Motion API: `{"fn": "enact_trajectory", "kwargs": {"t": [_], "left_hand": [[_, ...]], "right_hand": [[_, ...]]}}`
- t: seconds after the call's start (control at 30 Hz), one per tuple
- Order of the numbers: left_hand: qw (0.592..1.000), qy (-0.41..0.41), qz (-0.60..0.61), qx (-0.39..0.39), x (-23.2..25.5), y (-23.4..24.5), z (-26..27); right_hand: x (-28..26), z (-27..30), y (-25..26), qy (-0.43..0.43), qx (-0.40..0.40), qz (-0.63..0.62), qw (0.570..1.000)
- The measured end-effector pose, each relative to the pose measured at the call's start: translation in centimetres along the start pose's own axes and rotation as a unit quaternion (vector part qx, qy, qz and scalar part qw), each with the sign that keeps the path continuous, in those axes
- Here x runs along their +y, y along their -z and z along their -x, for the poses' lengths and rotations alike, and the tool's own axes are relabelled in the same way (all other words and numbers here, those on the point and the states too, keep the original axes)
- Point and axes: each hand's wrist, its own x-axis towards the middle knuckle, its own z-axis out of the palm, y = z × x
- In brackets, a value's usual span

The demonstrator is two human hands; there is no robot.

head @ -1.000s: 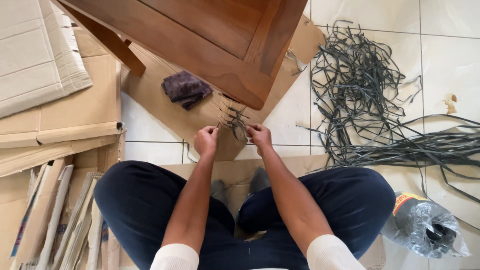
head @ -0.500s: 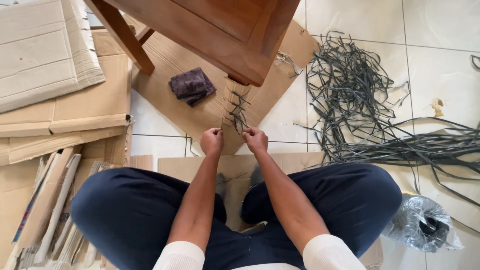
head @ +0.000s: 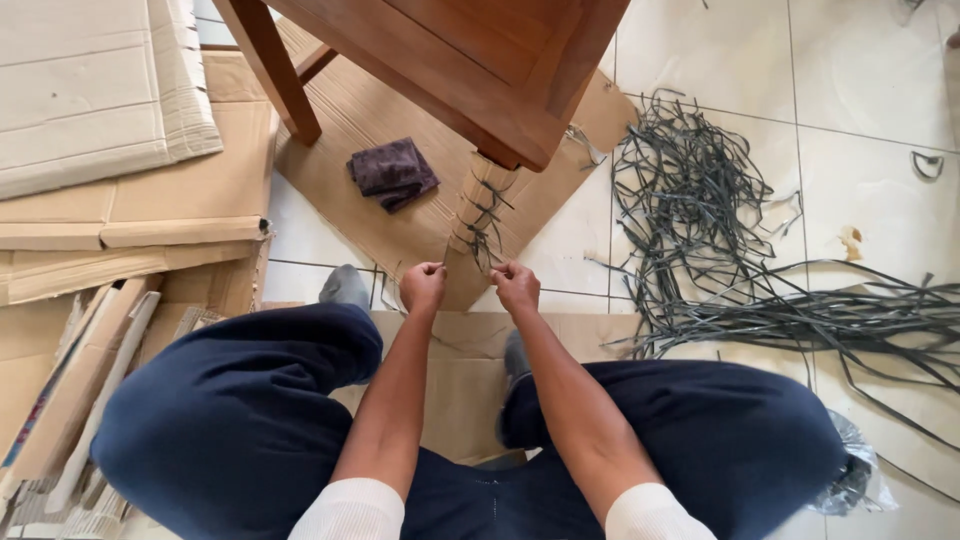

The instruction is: Wrap the legs of a wooden chair with cardboard and secure them by tying plastic strips.

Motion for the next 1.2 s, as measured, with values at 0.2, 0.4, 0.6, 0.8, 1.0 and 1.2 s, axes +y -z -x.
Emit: {"fn": "enact_trajectory", "kwargs": {"t": [0.2, 0.4, 0.6, 0.8, 1.0, 1.2], "left_hand": [[0.998, 0.046, 0.044, -0.003, -0.5, -1.2, -0.7], [0.990, 0.070, 0.119, -0.004, -2.5, -4.3, -1.7], [0.991, 0.107, 0.078, 0.009, -3.6, -4.8, -2.7], [0.989, 0.121, 0.081, -0.013, -4.5, -5.0, -2.8], [0.995, 0.088, 0.053, -0.017, -4.9, -4.6, -3.2], [0.980, 0.071, 0.139, -0.120, -2.5, -5.3, -2.0]], "right_hand": [[1.0, 0.0, -1.3, 0.005, 0.010, -0.046, 0.999], [1.0, -1.5, -1.3, -0.019, -0.012, -0.041, 0.999], [2.0, -2.7, -2.5, -0.040, -0.012, -0.055, 0.998], [2.9, -2.1, -2.8, -0.042, -0.020, -0.073, 0.996], [3.8, -3.0, -3.0, -0.018, -0.038, -0.069, 0.997], [2.1, -1.7, -3.9, 0.009, -0.051, -0.024, 0.998]]}}
